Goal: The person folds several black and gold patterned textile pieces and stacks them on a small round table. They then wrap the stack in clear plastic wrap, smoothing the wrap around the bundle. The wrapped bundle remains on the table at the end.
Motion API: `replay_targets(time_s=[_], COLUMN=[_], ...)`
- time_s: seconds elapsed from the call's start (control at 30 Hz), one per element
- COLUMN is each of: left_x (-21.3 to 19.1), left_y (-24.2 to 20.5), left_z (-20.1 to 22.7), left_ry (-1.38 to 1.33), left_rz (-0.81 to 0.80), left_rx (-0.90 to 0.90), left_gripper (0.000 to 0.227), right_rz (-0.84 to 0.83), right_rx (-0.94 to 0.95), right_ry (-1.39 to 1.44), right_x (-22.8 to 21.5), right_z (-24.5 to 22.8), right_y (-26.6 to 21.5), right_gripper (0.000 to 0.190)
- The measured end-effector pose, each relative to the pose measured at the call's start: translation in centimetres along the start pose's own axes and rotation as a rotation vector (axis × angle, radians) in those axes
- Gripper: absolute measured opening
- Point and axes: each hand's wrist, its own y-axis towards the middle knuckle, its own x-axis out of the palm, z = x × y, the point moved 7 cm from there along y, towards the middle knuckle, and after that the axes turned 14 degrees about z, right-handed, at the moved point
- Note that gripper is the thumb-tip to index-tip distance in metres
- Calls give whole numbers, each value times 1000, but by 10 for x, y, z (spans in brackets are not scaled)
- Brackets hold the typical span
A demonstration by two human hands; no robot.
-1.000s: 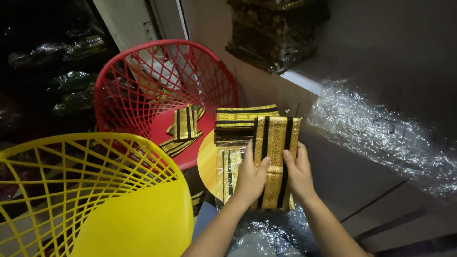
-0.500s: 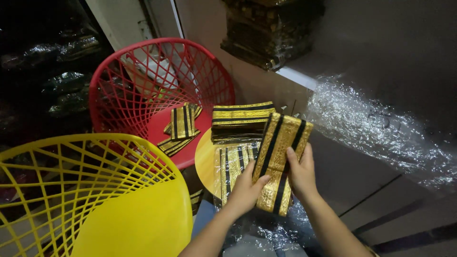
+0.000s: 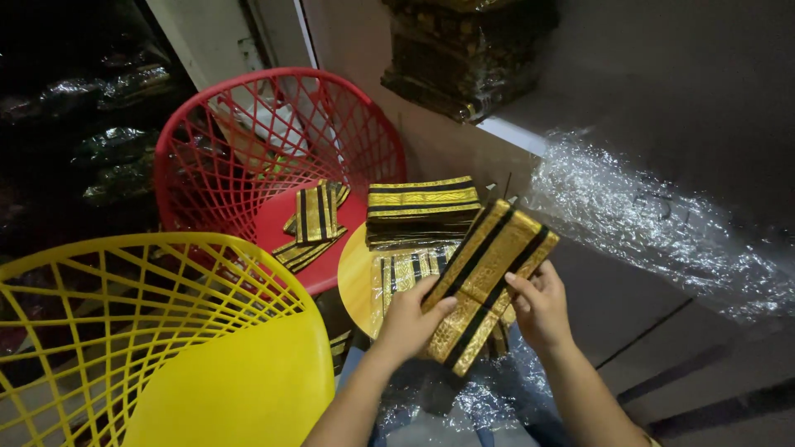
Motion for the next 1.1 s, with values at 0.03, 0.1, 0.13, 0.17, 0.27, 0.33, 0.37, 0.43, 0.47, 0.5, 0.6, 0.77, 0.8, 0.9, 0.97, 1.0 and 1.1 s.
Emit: replay_targets(time_s=[0.03, 0.1, 0.13, 0.17, 0.27, 0.33, 0.37, 0.43, 0.47, 0.5, 0.6, 0.77, 0.8, 0.9, 0.97, 1.0, 1.1], left_x=[2, 7, 16, 26, 29, 24, 23, 23, 23, 22, 17, 41, 44, 41, 48, 49, 53], left_y=[0, 0, -4, -10, -23, -30, -34, -46, -49, -52, -81, -120, -122, -120, -126, -130, -131], left_z=[0, -8, -20, -25, -12, 5, 0, -15, -24, -33, 5, -20, -26, -4, -14, -16, -18], left_ry=[-1, 0, 1, -132, -259, -260, -276, -290, -189, -86, 74, 376, 406, 486, 497, 507, 468], left_rz=[1, -35, -34, -32, -101, -173, -208, -246, -255, -260, -416, -473, -477, -497, -409, -318, -282], left_rx=[0, -131, -132, -62, -28, -61, -273, -485, -399, -310, 278, 485, 519, 564, 672, 774, 819], left_gripper=[38, 35, 35, 34, 39, 44, 45, 47, 51, 56, 91, 114, 114, 111, 100, 91, 44], right_rz=[-1, 31, 30, 65, 148, 199, 244, 289, 301, 306, 174, -273, -367, -115, -142, -167, -352], right_rx=[0, 16, 17, -19, -66, -81, -78, -74, 94, 262, 442, 1001, 1067, 948, 938, 932, 936], right_ry=[-1, 67, 67, -27, -200, -283, -286, -290, -290, -286, -98, 858, 976, 699, 740, 781, 847], right_x=[11, 31, 32, 29, 9, -13, -28, -51, -62, -72, -99, -100, -93, -98, -82, -74, -69], right_z=[-6, -17, -13, -9, -5, -5, -5, -9, -2, 5, 40, 83, 81, 83, 67, 58, 46], right_y=[-6, -17, -19, -23, -24, -14, -5, 7, 9, 11, 1, -17, -26, -29, -43, -51, -67], right_gripper=[40, 36, 36, 37, 34, 31, 30, 29, 30, 31, 38, 37, 44, 41, 42, 43, 42])
